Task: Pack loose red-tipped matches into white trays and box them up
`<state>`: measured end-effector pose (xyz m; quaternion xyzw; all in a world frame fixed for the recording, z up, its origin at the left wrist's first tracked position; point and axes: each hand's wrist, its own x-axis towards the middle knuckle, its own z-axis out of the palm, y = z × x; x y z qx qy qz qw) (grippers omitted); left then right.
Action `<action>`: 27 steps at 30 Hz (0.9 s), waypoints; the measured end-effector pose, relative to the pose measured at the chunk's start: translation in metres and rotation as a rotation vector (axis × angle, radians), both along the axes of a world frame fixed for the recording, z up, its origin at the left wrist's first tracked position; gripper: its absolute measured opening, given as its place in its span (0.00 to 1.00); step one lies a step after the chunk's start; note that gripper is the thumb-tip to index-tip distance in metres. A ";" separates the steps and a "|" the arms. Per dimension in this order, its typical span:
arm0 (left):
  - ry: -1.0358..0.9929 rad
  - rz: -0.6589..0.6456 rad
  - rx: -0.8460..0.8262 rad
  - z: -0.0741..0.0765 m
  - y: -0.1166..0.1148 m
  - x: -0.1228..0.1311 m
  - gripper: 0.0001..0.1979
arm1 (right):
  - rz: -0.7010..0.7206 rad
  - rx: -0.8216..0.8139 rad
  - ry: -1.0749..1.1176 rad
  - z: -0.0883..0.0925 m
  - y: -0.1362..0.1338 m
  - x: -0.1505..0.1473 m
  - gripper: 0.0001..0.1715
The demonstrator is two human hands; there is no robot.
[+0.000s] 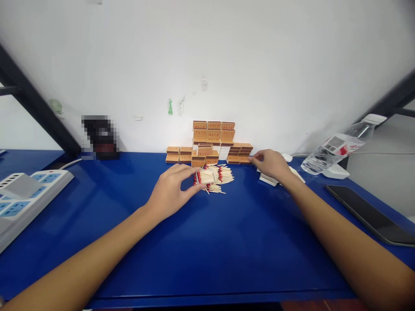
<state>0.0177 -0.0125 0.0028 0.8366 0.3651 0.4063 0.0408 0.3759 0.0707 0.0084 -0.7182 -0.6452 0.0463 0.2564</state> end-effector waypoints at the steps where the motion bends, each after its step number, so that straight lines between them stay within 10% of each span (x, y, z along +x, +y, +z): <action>1: 0.003 -0.008 0.001 -0.001 0.001 0.000 0.22 | 0.002 0.031 -0.009 0.002 -0.005 -0.004 0.13; 10: 0.031 -0.118 -0.018 -0.001 0.000 0.001 0.23 | 0.773 -0.306 0.583 0.016 -0.073 -0.091 0.24; 27: 0.097 -0.051 0.099 0.003 0.010 -0.009 0.20 | 0.490 -0.396 0.474 0.018 -0.055 -0.045 0.25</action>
